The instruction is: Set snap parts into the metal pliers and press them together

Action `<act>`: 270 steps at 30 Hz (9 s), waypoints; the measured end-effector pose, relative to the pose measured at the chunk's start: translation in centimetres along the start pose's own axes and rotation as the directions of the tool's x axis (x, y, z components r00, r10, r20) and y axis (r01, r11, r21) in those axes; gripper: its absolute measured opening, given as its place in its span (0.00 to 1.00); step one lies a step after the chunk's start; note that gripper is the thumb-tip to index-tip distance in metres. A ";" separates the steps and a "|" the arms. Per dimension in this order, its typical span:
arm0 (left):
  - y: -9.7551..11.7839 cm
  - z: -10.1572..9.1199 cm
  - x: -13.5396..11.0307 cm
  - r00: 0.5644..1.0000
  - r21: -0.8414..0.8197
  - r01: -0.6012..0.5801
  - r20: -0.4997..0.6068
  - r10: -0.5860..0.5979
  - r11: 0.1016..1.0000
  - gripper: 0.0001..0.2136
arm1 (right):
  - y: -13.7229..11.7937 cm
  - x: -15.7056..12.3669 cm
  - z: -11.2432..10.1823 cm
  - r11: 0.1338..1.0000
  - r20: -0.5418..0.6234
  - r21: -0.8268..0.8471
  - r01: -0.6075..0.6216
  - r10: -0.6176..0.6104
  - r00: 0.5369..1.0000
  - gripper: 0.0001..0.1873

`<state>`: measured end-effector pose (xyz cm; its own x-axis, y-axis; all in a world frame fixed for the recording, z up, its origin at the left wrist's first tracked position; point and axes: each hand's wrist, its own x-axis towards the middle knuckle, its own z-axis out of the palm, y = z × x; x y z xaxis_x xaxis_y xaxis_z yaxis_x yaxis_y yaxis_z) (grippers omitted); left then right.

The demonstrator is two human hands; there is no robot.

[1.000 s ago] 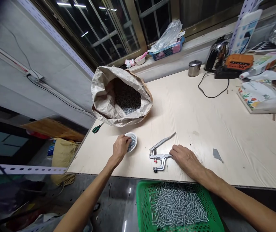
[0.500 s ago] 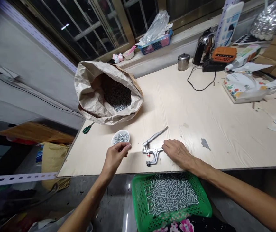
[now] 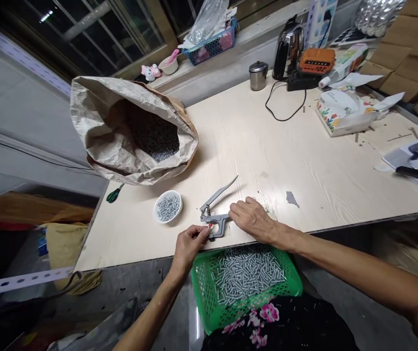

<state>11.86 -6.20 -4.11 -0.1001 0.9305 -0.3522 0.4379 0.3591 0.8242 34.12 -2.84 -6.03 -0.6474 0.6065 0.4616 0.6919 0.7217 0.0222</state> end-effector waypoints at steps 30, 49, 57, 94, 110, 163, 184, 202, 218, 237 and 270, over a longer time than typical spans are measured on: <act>1.3 -0.8 1.3 0.879 0.196 0.209 0.391 -0.272 0.958 0.22 | 0.1 -1.0 1.3 0.976 0.154 0.200 -0.081 0.051 0.987 0.11; 1.4 -0.5 0.9 0.906 0.272 0.218 0.301 -0.298 0.937 0.23 | 5.9 0.4 2.1 0.914 0.315 0.387 -0.123 -0.006 0.949 0.50; 1.0 -0.5 1.1 0.904 0.261 0.213 0.312 -0.291 0.942 0.22 | 5.9 1.5 0.8 0.919 0.356 0.374 -0.121 -0.022 0.934 0.36; 3.2 -1.1 1.2 0.857 0.615 -0.411 0.009 0.515 0.673 0.13 | 4.6 -0.9 -2.2 0.864 0.241 0.469 -0.185 0.076 0.967 0.32; 0.3 -1.5 0.2 0.964 0.674 -0.259 0.132 0.232 0.692 0.05 | 2.8 -0.6 1.4 0.897 0.274 0.340 -0.282 0.193 0.942 0.09; 2.3 -11.8 5.9 0.970 0.037 -0.057 -0.236 0.064 0.998 0.13 | 2.5 -1.3 2.7 0.888 0.151 0.373 -0.269 0.228 0.962 0.13; 4.5 1.3 -1.6 0.988 -0.434 -0.150 -0.043 0.146 0.888 0.11 | -4.2 3.7 -2.7 0.268 0.145 0.899 -0.346 0.563 0.814 0.03; 2.0 -0.1 -0.4 0.995 -0.196 -0.072 -0.079 0.058 0.978 0.17 | -2.0 1.1 -0.8 0.742 0.166 0.509 -0.436 0.412 0.896 0.09; 0.0 0.6 0.8 0.997 -0.108 0.061 -0.043 -0.066 0.992 0.20 | 0.1 -1.0 1.4 0.976 0.032 0.170 -0.136 0.133 0.991 0.13; 0.3 0.2 1.4 0.996 0.120 -0.089 -0.007 0.090 0.989 0.15 | -0.1 -1.1 1.2 0.992 -0.056 0.095 -0.078 0.083 0.995 0.12; 1.4 -0.5 0.8 0.892 0.110 0.315 0.306 -0.334 0.943 0.16 | 1.9 -1.2 0.8 0.919 0.192 0.365 -0.148 0.081 0.978 0.26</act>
<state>12.00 -4.90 -3.01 0.0375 0.6881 -0.7246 0.4794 0.6238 0.6172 35.96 -1.96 -7.26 -0.6383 0.7158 0.2832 0.6149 0.6955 -0.3719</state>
